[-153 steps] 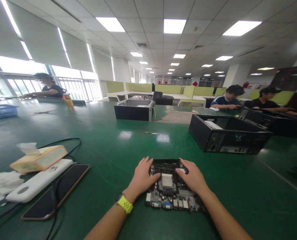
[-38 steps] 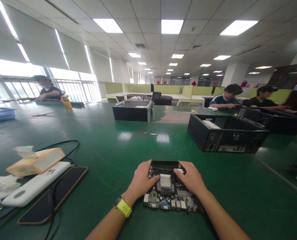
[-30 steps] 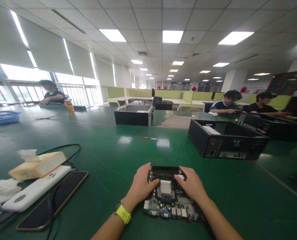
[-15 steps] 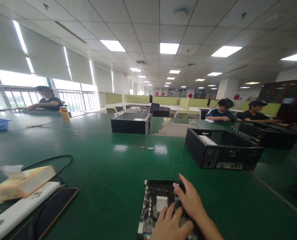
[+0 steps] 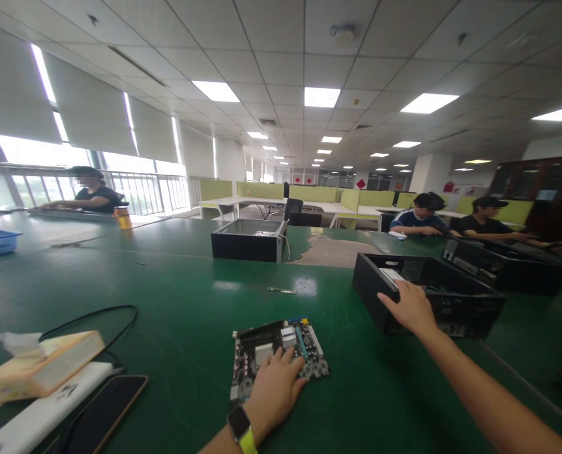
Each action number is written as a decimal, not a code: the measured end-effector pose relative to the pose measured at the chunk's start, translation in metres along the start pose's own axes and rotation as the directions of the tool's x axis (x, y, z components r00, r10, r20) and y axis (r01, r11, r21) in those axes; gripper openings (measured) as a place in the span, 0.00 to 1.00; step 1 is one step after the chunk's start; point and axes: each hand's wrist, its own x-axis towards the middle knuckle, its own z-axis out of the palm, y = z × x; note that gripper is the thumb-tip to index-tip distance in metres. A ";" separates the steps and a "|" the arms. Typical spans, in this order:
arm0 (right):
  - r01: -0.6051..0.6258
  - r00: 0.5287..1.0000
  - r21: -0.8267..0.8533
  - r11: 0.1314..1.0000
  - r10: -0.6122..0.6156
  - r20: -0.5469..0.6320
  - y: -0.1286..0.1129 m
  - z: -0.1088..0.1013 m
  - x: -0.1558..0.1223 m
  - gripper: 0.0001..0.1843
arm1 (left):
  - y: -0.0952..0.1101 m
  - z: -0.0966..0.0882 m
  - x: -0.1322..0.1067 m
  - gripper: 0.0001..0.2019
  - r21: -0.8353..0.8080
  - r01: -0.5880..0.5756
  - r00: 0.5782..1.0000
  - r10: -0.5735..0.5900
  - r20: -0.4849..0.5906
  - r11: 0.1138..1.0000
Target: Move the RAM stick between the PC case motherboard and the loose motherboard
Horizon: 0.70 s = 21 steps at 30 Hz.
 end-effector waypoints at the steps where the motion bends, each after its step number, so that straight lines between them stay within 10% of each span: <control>1: -0.016 0.999 -0.037 0.999 0.017 0.033 0.010 -0.001 0.010 0.38 | -0.015 -0.005 0.005 0.15 0.013 0.028 1.000 -0.028 -0.013 1.000; 14: -0.055 0.946 -0.073 0.996 0.076 0.316 0.052 0.006 0.042 0.46 | -0.194 -0.065 0.025 0.17 0.171 0.326 0.944 -0.330 -0.004 0.930; 21: -0.085 0.968 -0.083 0.993 0.102 0.227 0.036 0.001 0.031 0.37 | -0.217 -0.075 0.026 0.23 0.288 0.508 0.861 -0.489 -0.139 0.812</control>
